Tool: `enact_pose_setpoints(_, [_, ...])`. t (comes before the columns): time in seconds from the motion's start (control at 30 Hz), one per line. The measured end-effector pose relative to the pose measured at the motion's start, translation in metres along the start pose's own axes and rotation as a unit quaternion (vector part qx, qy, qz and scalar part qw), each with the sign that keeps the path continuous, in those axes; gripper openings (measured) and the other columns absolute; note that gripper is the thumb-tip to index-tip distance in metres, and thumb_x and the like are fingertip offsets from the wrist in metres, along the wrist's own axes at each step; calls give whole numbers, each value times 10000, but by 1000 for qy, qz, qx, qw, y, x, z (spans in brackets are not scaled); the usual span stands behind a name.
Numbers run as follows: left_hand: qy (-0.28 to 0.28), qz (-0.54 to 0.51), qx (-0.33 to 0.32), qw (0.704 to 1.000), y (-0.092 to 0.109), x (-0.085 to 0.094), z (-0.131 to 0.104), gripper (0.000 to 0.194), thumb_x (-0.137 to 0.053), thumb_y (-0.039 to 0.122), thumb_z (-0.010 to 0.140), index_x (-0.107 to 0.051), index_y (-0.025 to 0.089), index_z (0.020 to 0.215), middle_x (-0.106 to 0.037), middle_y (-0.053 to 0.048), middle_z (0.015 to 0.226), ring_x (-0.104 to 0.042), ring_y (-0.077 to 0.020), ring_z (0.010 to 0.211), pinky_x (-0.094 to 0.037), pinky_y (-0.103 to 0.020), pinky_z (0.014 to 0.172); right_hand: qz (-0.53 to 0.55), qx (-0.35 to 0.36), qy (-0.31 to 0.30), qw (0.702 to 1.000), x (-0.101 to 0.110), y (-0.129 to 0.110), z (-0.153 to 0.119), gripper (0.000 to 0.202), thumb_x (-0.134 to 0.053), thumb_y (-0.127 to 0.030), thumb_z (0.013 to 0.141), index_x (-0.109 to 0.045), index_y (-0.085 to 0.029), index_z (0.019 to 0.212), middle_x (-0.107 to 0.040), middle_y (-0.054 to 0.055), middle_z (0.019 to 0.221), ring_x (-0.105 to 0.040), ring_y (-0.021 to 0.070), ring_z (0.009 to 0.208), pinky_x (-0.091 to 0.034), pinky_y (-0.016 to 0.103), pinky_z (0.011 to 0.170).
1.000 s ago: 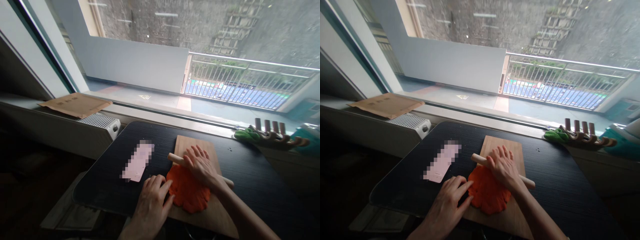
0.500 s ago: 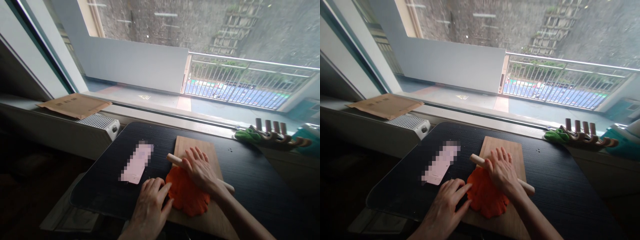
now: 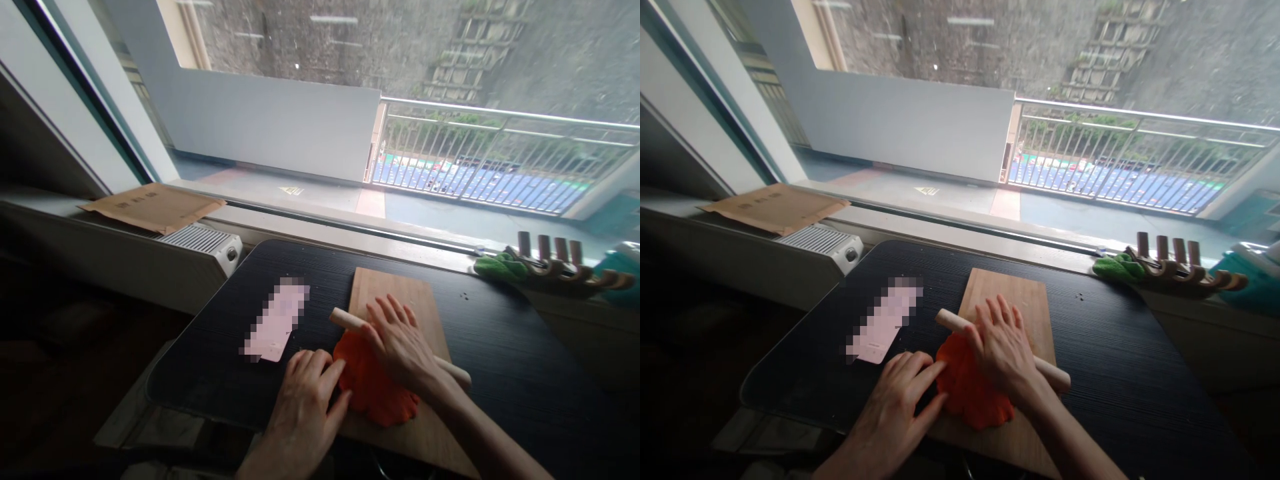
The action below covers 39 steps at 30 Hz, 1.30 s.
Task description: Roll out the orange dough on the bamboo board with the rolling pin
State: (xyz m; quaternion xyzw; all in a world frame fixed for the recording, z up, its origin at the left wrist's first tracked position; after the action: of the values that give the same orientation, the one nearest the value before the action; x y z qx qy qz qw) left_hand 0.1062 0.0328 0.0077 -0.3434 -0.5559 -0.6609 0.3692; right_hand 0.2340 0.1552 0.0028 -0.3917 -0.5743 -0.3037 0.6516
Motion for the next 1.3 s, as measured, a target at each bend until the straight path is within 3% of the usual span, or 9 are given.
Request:
enact_pose_setpoints(0.1, [2,5,-11,1000,1,0,0,348,-585,158,826,-598,212,1170,-608,-44,981,-553,-216,933,-445,-485,921,4,-64,-2,998,2,11,8,525,-218,-464,963,-483,-197,1328,-381,118,1476,-223,303,1406,-213,539,1099])
enact_pose_setpoints(0.3, [2,10,-3,1000,-1,-1,-1,312,-595,130,800,-624,216,1098,-613,-41,973,-566,-224,952,-439,-492,942,1,33,6,999,-2,-4,-1,554,-245,-501,955,-404,-216,1403,-353,74,1503,-157,260,1429,-157,481,1141])
enact_pose_setpoints(0.47, [11,12,-21,1000,0,0,-2,354,-591,167,821,-590,232,1169,-615,-38,990,-577,-215,941,-437,-493,952,-3,-75,-3,997,-2,17,14,549,-191,-456,966,-458,-180,1358,-366,128,1483,-218,316,1406,-208,541,1102])
enact_pose_setpoints(0.63, [3,15,-11,1000,-1,-1,-1,299,-594,144,804,-623,212,1094,-620,-45,972,-577,-227,947,-453,-494,934,-1,37,3,999,-2,-3,4,556,-212,-508,956,-400,-239,1405,-347,60,1507,-136,264,1433,-152,485,1138])
enact_pose_setpoints(0.8, [8,9,-22,1000,-1,-1,-2,351,-585,171,825,-590,220,1172,-624,-43,992,-584,-220,949,-436,-509,958,0,-99,-6,995,1,22,20,551,-191,-476,960,-449,-204,1363,-361,116,1488,-214,301,1409,-219,549,1093])
enact_pose_setpoints(0.87, [5,10,-16,1000,-2,-1,-2,344,-589,163,818,-599,212,1159,-625,-47,984,-585,-226,947,-446,-508,944,5,-71,-4,997,0,16,18,547,-195,-483,960,-437,-218,1374,-365,100,1488,-210,290,1411,-208,530,1105])
enact_pose_setpoints(0.97, [-6,6,-3,1000,-2,-2,-1,299,-583,150,816,-619,203,1109,-623,-49,975,-580,-228,953,-446,-500,940,13,31,4,999,-1,-2,9,538,-226,-514,954,-424,-260,1385,-364,53,1495,-163,267,1426,-165,489,1133])
enact_pose_setpoints(1.13, [-16,-3,-9,1000,-1,-2,-2,342,-556,179,846,-579,206,1186,-616,-49,1007,-571,-219,969,-427,-505,961,14,-85,-4,996,2,16,17,534,-190,-472,965,-472,-211,1335,-380,115,1471,-221,309,1403,-218,558,1089])
enact_pose_setpoints(1.3, [-18,-3,-1,1000,-2,-3,-3,321,-565,149,825,-602,188,1141,-618,-61,1007,-567,-230,973,-441,-503,946,16,34,6,999,1,-5,11,521,-262,-511,952,-436,-246,1366,-392,68,1475,-170,259,1424,-164,500,1135])
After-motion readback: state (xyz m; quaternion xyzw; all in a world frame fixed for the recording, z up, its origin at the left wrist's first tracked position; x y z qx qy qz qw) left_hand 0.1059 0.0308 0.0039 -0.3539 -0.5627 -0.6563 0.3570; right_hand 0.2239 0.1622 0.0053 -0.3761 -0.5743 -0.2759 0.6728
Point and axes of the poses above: each hand's wrist, its own z-axis towards the middle knuckle, its own x-axis out of the back of the hand, y = z × x, the point moved 6 cm from there along z, towards the middle knuckle
